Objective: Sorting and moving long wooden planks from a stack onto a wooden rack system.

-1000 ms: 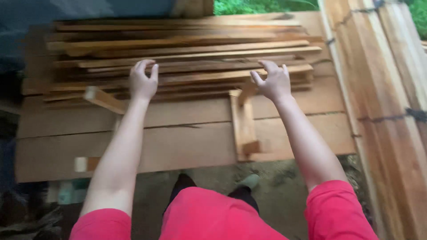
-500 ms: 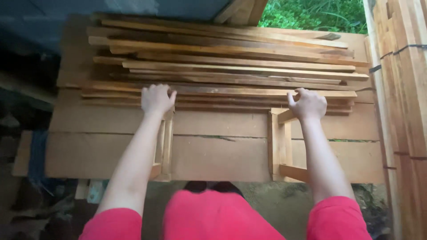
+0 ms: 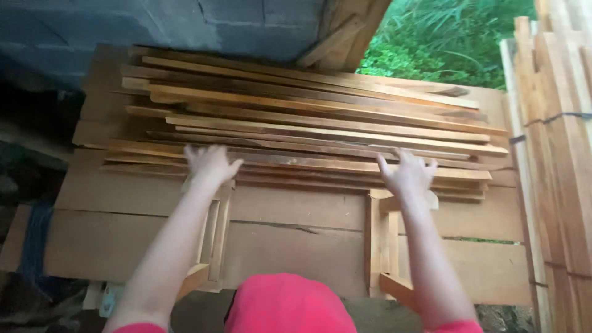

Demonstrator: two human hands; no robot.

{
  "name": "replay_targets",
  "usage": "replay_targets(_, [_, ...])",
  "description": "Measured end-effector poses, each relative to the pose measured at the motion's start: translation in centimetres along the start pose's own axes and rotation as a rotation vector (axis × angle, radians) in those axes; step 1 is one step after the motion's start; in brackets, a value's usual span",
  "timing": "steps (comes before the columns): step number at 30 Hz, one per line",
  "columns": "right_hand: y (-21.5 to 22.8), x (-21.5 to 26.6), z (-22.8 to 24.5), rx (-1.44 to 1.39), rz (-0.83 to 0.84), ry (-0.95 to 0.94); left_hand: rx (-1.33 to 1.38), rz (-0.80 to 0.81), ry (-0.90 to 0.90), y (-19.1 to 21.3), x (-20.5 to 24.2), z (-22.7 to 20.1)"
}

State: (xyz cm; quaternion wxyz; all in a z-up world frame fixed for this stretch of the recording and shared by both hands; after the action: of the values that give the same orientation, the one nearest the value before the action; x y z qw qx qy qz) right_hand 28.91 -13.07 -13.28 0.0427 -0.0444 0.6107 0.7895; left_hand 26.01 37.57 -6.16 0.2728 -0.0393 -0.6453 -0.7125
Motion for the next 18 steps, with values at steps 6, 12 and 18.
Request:
replay_targets(6, [-11.9, -14.7, 5.2, -0.427, 0.112, -0.046, 0.425, 0.054, -0.351, 2.4, -10.0, -12.3])
replay_targets(12, [-19.0, -26.9, 7.5, -0.244, 0.113, 0.226, 0.325, 0.091, -0.262, 1.8, -26.5, -16.0])
replay_targets(18, [-27.3, -34.6, 5.1, -0.108, 0.386, 0.254, 0.209, 0.235, -0.284, 7.3, -32.9, -20.1])
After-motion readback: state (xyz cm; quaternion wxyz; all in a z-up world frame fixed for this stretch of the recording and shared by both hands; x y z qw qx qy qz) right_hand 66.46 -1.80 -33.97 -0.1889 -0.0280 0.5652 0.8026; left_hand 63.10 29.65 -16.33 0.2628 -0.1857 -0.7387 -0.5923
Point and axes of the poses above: each hand's wrist, its own x-axis away from the middle knuckle, its own y-axis out of the back of the hand, z = x × y, the point moved 8 cm from there along -x, towards the middle knuckle, and after that the axes turned 4 degrees about y, right-handed, at the moved point
